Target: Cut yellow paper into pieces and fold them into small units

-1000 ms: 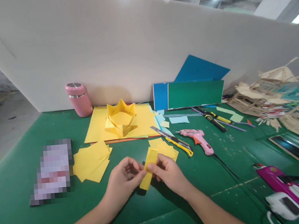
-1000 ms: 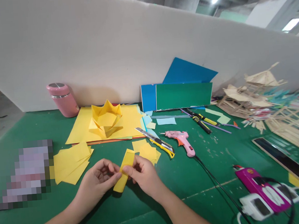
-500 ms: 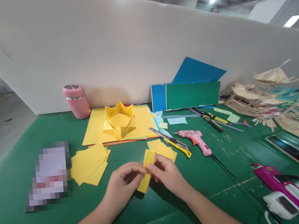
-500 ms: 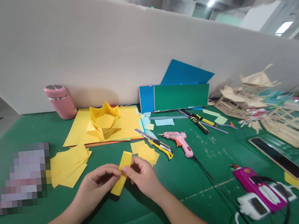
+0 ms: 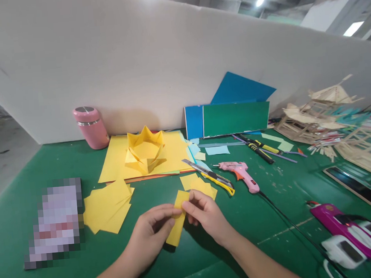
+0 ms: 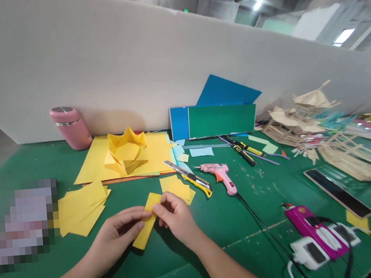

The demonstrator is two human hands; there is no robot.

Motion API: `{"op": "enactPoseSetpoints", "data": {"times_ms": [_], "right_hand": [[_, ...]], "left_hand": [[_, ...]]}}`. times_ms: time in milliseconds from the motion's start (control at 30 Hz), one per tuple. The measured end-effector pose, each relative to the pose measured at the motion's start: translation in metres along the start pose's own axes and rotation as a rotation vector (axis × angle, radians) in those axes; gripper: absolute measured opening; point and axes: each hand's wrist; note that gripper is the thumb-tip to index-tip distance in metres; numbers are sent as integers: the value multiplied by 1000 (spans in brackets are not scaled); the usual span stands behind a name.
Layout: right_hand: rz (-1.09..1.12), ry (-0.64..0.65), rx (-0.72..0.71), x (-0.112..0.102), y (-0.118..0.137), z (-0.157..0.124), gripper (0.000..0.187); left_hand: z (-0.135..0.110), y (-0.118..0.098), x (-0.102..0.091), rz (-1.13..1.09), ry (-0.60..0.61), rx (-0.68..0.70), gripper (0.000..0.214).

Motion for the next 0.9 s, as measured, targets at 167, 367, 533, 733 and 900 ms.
{"op": "enactPoseSetpoints", "data": {"times_ms": [167,367,533,733,900], "right_hand": [[-2,-8,-4,0,-2,0,48],[-23,-5,-4,-1,0,0,48],[-15,5,-28,-2,2,0,45],[1,-2,-47,-2,-3,2,43],[11,2,-56,-3,-4,2,43]], "left_hand": [[1,-1,0,17,28,25,17],[1,-2,-1,133,55,133,22],[-2,4,-2,246,105,203,26],[-3,5,1,310,148,265,32],[-4,1,1,352,181,262,35]]}}
Point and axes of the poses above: each hand's wrist, its own z-axis towards the middle knuckle, its own x-axis out of the palm, y = z × x, and after that the axes turned 2 degrees about z, right-handed
